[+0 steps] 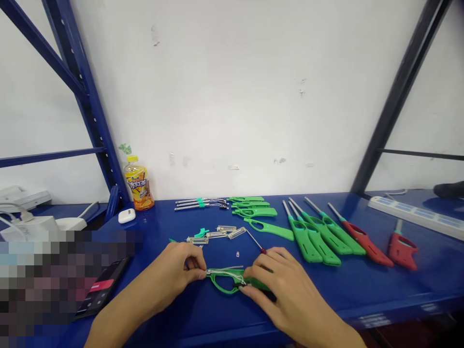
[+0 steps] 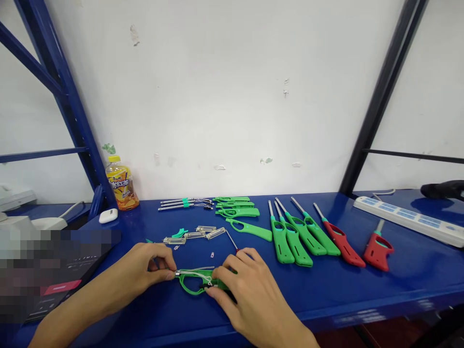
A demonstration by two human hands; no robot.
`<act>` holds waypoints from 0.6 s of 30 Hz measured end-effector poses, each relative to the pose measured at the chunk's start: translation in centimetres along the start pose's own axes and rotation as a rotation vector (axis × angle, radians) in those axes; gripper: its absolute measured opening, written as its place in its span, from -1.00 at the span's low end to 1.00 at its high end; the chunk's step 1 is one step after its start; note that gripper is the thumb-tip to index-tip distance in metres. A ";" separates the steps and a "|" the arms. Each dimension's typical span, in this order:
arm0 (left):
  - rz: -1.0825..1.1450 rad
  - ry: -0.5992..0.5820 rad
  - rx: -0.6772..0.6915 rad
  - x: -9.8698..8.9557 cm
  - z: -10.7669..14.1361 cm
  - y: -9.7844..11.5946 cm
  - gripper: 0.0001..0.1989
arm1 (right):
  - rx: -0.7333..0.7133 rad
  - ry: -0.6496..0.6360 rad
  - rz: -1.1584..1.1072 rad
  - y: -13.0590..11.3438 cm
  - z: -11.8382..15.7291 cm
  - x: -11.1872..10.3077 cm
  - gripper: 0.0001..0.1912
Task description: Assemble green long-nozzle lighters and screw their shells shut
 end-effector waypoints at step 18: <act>-0.004 0.124 0.039 -2.1 1.1 -0.8 -0.75 | -0.021 0.006 -0.027 0.5 0.8 0.8 -0.85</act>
Point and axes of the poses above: each hand's wrist, its own z-axis away from the middle knuckle, its own x-axis out of the palm, y = z × x, the point moved 6 cm from there along -z, towards the middle knuckle
